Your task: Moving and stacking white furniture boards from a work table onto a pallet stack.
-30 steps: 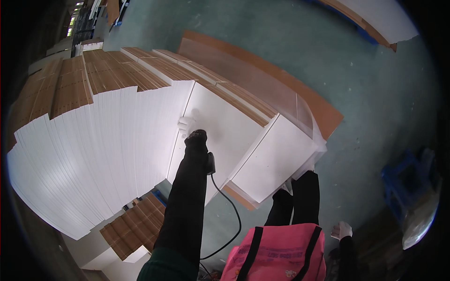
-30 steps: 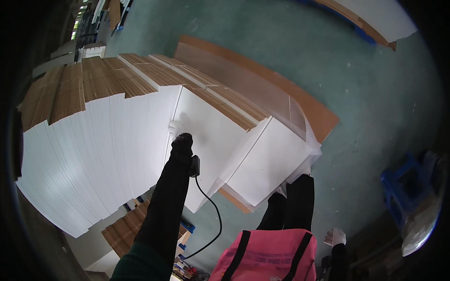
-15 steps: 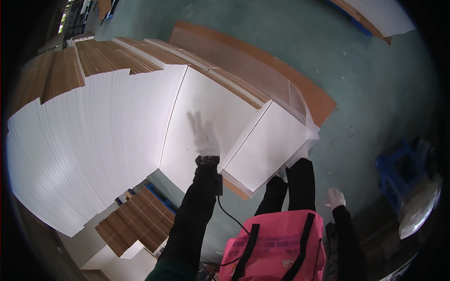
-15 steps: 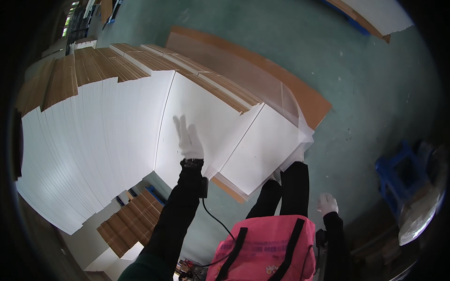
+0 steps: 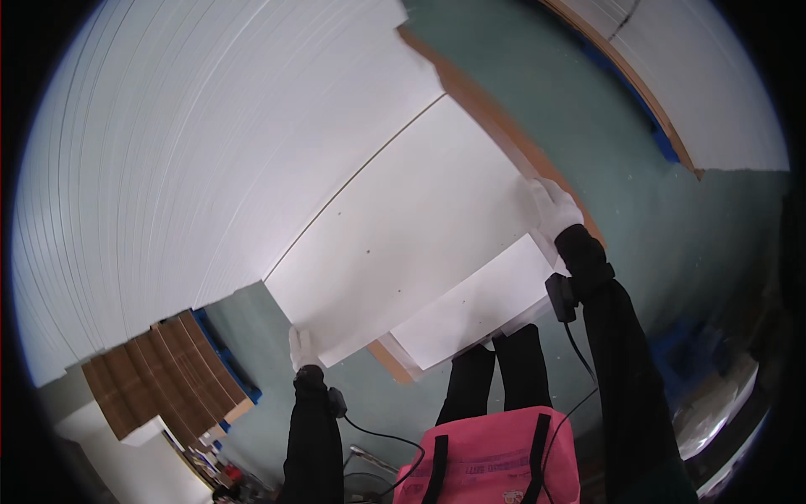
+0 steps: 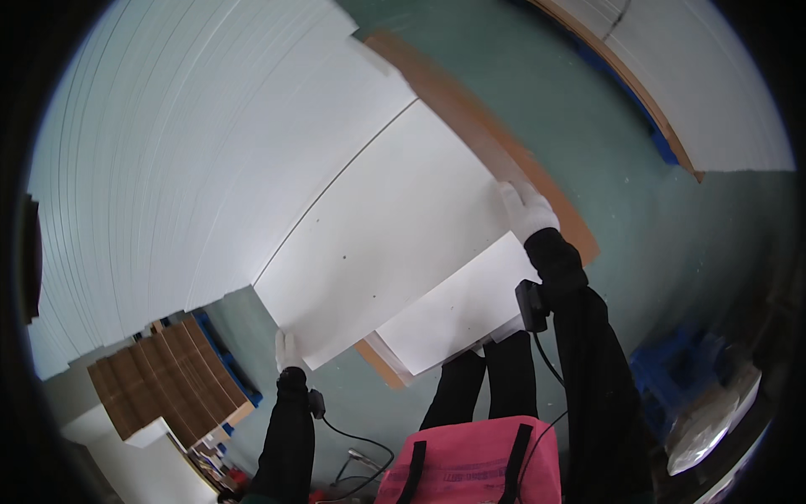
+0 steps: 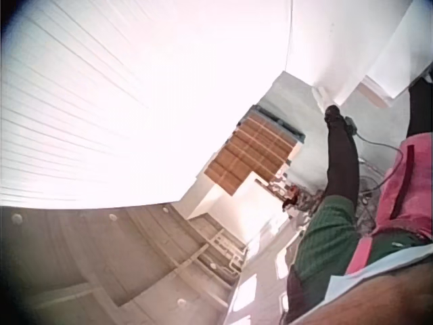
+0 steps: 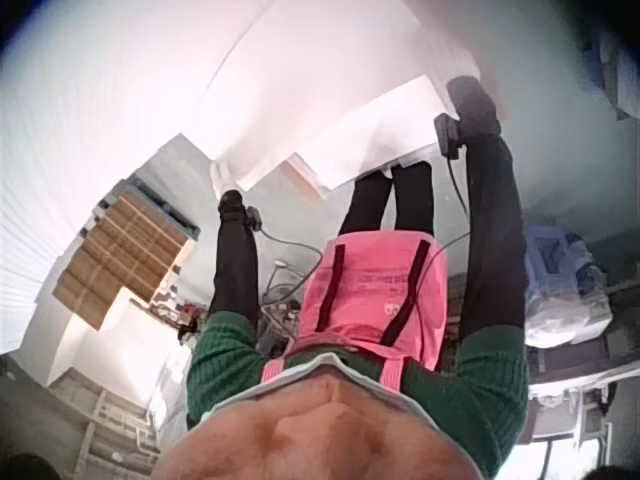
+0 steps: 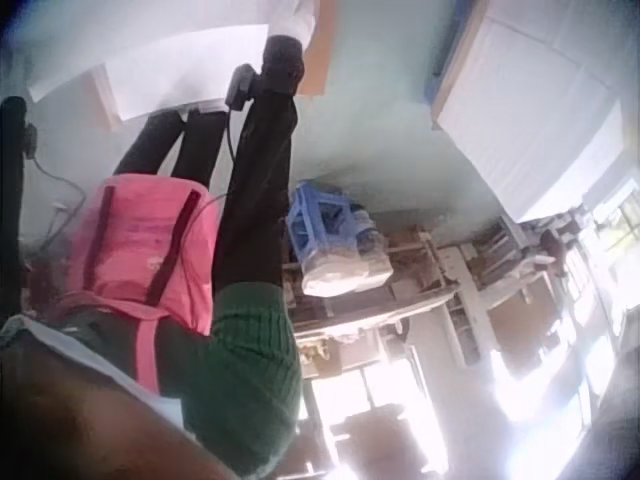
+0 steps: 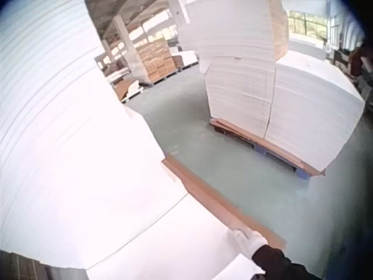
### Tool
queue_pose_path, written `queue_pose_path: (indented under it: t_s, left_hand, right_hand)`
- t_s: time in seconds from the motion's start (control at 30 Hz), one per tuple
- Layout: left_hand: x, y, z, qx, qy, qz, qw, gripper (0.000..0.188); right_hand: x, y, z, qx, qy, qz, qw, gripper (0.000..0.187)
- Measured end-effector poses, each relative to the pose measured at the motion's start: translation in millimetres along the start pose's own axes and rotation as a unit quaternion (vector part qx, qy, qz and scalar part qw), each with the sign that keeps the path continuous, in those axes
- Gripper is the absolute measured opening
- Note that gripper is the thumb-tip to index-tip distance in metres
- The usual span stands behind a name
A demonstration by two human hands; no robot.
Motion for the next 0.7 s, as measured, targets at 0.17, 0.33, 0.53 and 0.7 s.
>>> queue_pose_path:
  t_s: [0.17,0.33,0.53,0.7]
  left_hand:
    - [15.8,-6.3,-16.5,-0.031,0.026,-0.065,0.997,0.041]
    - [7.3,-17.1,7.0,-0.085,0.143,-0.123,0.978,0.036]
    - [-8.3,-30.1,8.8,-0.120,0.089,-0.069,0.986,0.032]
    - [-10.0,-27.0,-10.9,-0.220,0.210,-0.041,0.952,0.034]
  right_hand:
    - [0.3,-19.2,-28.3,0.027,0.115,-0.008,0.993,0.048]
    - [16.8,-25.4,-27.4,0.008,0.181,-0.027,0.983,0.054]
    - [25.4,-36.3,-47.5,0.206,-0.178,-0.034,0.962,0.051]
    - [4.3,-50.1,-61.8,0.215,-0.235,-0.069,0.945,0.052]
Point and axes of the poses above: each hand's wrist, its own y-axis away from the middle knuckle, its own x-axis out of the palm, z = x × y, the point moved 3 cm from there along -y, towards the middle knuckle, and after that the axes turned 10 degrees about -y, right-handed, at the moved point
